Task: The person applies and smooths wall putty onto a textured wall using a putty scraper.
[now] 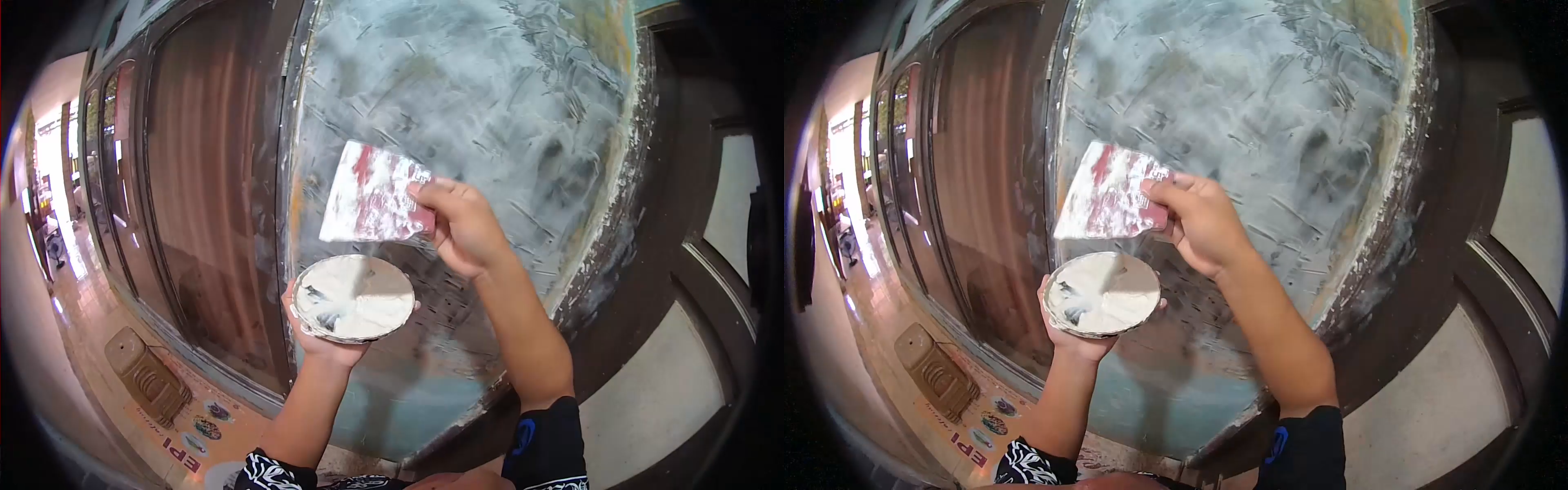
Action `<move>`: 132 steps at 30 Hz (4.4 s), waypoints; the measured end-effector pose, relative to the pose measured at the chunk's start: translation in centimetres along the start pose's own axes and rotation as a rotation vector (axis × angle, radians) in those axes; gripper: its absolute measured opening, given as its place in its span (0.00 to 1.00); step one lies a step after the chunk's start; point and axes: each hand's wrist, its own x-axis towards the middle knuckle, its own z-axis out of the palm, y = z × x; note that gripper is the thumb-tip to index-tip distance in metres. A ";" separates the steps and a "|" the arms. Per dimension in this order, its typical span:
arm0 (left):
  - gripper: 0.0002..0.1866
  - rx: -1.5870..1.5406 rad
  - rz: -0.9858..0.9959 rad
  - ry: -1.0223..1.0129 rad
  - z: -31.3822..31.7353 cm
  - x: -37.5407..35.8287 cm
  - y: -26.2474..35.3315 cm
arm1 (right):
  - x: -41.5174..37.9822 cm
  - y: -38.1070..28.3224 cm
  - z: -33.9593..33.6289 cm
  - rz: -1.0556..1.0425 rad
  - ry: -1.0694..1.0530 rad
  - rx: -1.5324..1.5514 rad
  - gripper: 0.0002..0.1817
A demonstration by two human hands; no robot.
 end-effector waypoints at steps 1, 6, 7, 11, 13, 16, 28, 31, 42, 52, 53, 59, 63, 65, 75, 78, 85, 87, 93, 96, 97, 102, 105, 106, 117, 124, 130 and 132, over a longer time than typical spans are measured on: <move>0.40 -0.001 -0.005 -0.016 -0.1 0.1 0.4 | 0.5 -0.9 0.9 -0.038 0.027 -0.012 0.07; 0.42 0.078 -0.004 -0.007 -0.7 1.2 3.5 | 6.5 -6.7 1.3 -0.326 0.078 -0.135 0.08; 0.42 0.080 -0.006 -0.013 -1.0 1.4 4.3 | 8.1 -8.4 1.5 -0.395 0.075 -0.129 0.08; 0.41 0.059 0.001 0.121 -1.0 2.9 7.8 | 13.7 -17.1 4.2 -0.630 0.102 -0.419 0.13; 0.41 0.075 -0.001 0.150 -0.2 3.9 9.5 | 18.9 -22.9 3.8 -0.674 0.056 -0.418 0.07; 0.40 -0.016 0.003 0.106 1.3 4.9 12.3 | 21.7 -27.9 7.3 -0.761 0.131 -0.491 0.06; 0.36 0.129 0.012 0.053 1.5 5.5 21.0 | 34.6 -29.0 12.6 -1.590 0.764 -1.872 0.14; 0.42 0.055 -0.009 0.137 0.4 5.7 22.2 | 36.0 -27.3 13.3 -1.473 0.794 -2.058 0.14; 0.35 0.092 0.061 0.259 -2.0 7.2 24.1 | 37.8 -27.4 13.5 -1.118 0.735 -2.423 0.09; 0.35 0.108 0.044 0.242 -3.7 8.6 24.2 | 36.5 -26.9 14.3 -1.182 0.589 -2.405 0.08; 0.35 0.104 0.043 0.255 -4.0 8.7 24.2 | 36.4 -26.7 14.3 -1.239 0.574 -2.373 0.08; 0.36 0.121 0.050 0.279 -4.0 8.7 24.0 | 34.5 -25.2 14.6 -0.982 0.602 -2.638 0.09; 0.36 0.143 0.019 0.197 -3.4 8.3 23.9 | 33.9 -25.1 13.8 -0.978 0.528 -2.641 0.09; 0.36 0.163 0.035 0.177 -2.7 7.8 23.6 | 33.6 -25.1 13.5 -0.987 0.503 -2.669 0.09; 0.44 0.102 -0.068 0.098 -2.8 6.4 23.1 | 29.7 -21.2 13.6 -0.840 0.357 -2.658 0.17; 0.46 0.077 -0.077 0.151 -2.3 5.8 23.1 | 29.4 -20.2 12.3 -0.931 0.367 -2.581 0.16; 0.43 0.100 -0.093 0.068 -0.7 4.2 22.8 | 26.5 -19.3 13.9 -1.336 0.474 -2.218 0.15; 0.43 0.115 -0.063 0.059 -0.2 4.1 22.6 | 22.8 -17.2 15.8 -1.184 0.519 -2.067 0.13; 0.44 0.098 -0.064 0.109 -0.1 4.9 21.8 | 13.3 -5.2 15.8 -0.584 0.067 -1.013 0.13; 0.44 0.083 -0.120 0.154 -0.7 4.6 20.7 | 9.2 0.8 14.5 -0.474 0.045 -0.831 0.15; 0.42 0.109 -0.121 0.105 -1.3 4.2 20.3 | 7.5 2.3 14.3 -0.451 0.014 -1.079 0.18; 0.35 -0.086 -0.082 -0.115 -4.7 1.6 18.1 | 3.0 9.0 11.6 -0.566 -0.354 -1.414 0.30; 0.35 -0.041 -0.114 -0.034 -5.2 0.6 17.1 | 1.6 11.3 11.3 -0.539 -0.437 -1.488 0.32; 0.35 -0.045 -0.119 -0.035 -5.1 0.6 16.9 | 1.6 11.6 11.1 -0.534 -0.433 -1.492 0.32; 0.35 -0.051 -0.085 -0.016 -6.7 -2.1 16.4 | -2.5 11.2 10.9 -0.377 -0.482 -1.423 0.39; 0.34 -0.026 -0.115 0.043 -7.2 -3.7 17.3 | -3.7 12.7 11.3 -0.344 -0.459 -1.355 0.38; 0.32 -0.111 -0.138 -0.045 -7.6 -4.1 17.9 | -4.2 12.8 11.4 -0.360 -0.535 -1.386 0.39; 0.32 -0.030 -0.096 0.003 -7.6 -4.4 18.0 | -4.1 12.9 11.4 -0.359 -0.532 -1.420 0.39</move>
